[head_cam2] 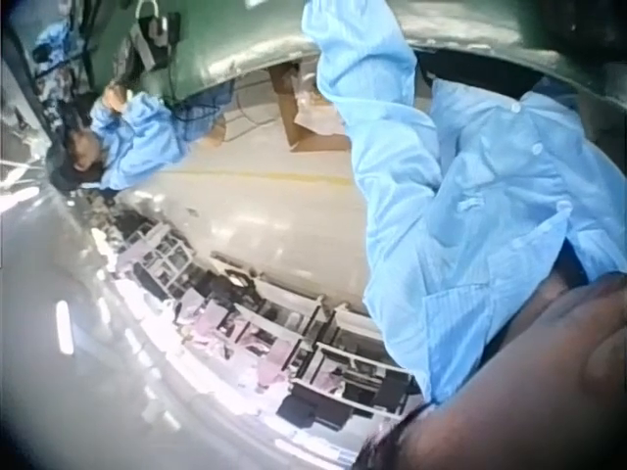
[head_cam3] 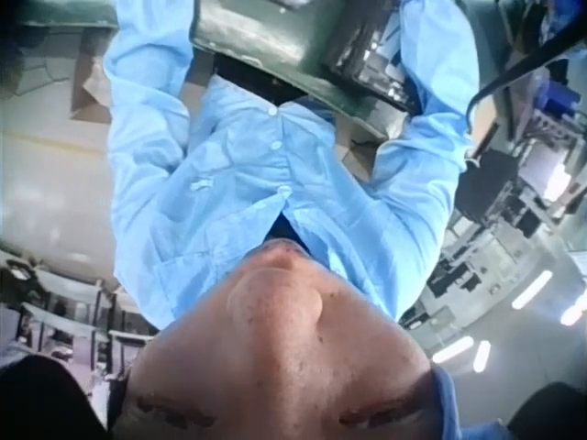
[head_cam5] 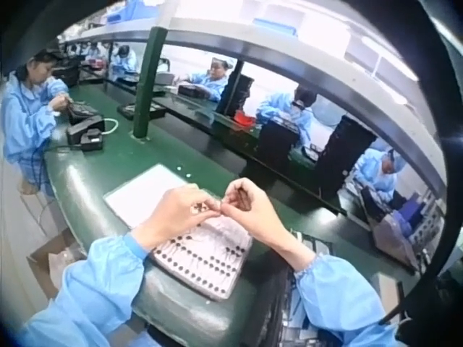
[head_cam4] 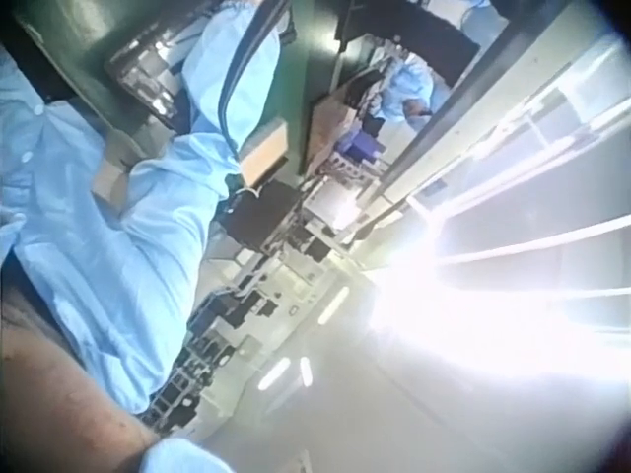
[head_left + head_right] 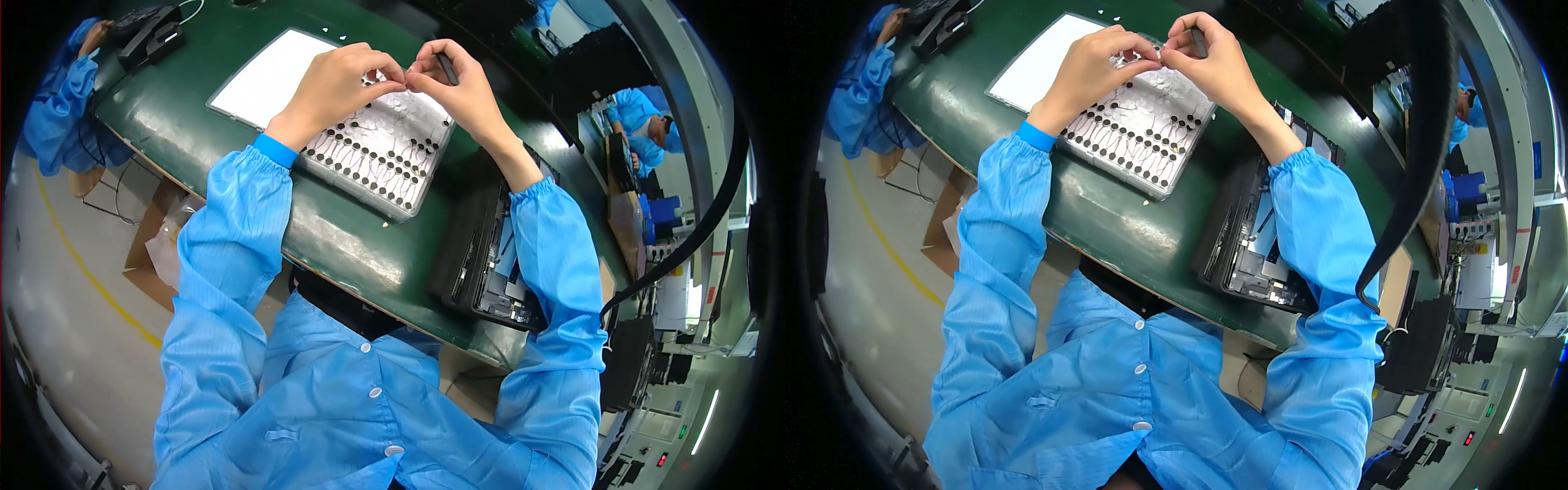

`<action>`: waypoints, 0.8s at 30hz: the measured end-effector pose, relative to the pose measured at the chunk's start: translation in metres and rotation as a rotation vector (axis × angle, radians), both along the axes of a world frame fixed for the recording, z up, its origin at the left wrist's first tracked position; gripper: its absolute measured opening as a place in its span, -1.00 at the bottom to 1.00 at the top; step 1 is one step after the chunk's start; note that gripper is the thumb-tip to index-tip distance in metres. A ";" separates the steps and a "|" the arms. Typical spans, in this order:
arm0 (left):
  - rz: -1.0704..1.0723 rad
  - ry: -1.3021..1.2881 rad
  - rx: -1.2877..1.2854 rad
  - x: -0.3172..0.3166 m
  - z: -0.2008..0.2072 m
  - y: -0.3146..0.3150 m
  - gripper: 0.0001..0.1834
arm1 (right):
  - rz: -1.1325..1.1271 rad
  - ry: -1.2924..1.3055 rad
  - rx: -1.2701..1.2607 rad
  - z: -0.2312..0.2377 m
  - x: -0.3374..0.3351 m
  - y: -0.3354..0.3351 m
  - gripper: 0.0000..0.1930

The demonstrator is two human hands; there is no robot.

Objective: Assembling internal components and cables of a tablet device at a production workbench.

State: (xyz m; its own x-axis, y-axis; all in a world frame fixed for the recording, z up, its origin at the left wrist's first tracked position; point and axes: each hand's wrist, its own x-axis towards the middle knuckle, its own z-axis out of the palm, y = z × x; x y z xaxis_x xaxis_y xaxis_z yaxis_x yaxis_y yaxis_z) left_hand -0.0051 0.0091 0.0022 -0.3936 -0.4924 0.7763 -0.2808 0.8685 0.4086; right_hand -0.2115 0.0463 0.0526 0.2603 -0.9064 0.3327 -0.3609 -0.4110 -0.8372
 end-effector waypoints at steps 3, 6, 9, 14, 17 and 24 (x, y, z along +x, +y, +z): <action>-0.021 -0.033 0.046 -0.001 0.001 0.005 -0.86 | 0.011 -0.022 0.056 0.000 0.001 0.002 -0.75; -0.041 -0.036 0.019 -0.004 0.002 0.002 -0.87 | 0.016 0.013 0.006 -0.003 -0.001 -0.001 -0.76; -0.041 -0.052 -0.015 -0.002 0.002 0.004 -0.87 | 0.007 0.001 0.030 -0.006 0.000 -0.001 -0.76; -0.048 -0.069 -0.002 -0.001 0.003 0.006 -0.87 | -0.026 0.002 0.087 -0.009 -0.001 -0.002 -0.76; -0.052 -0.101 0.038 -0.002 0.008 0.011 -0.87 | -0.041 0.004 0.080 -0.010 -0.004 -0.003 -0.75; -0.076 -0.180 0.035 -0.001 0.006 0.007 -0.90 | -0.071 0.076 0.108 -0.007 -0.003 0.001 -0.75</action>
State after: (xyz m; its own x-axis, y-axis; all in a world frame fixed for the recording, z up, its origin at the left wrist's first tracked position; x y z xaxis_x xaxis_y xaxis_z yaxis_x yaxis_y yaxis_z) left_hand -0.0062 0.0165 0.0086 -0.5613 -0.4819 0.6728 -0.2864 0.8758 0.3884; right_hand -0.2143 0.0470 0.0454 0.2151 -0.9529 0.2140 -0.4499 -0.2912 -0.8443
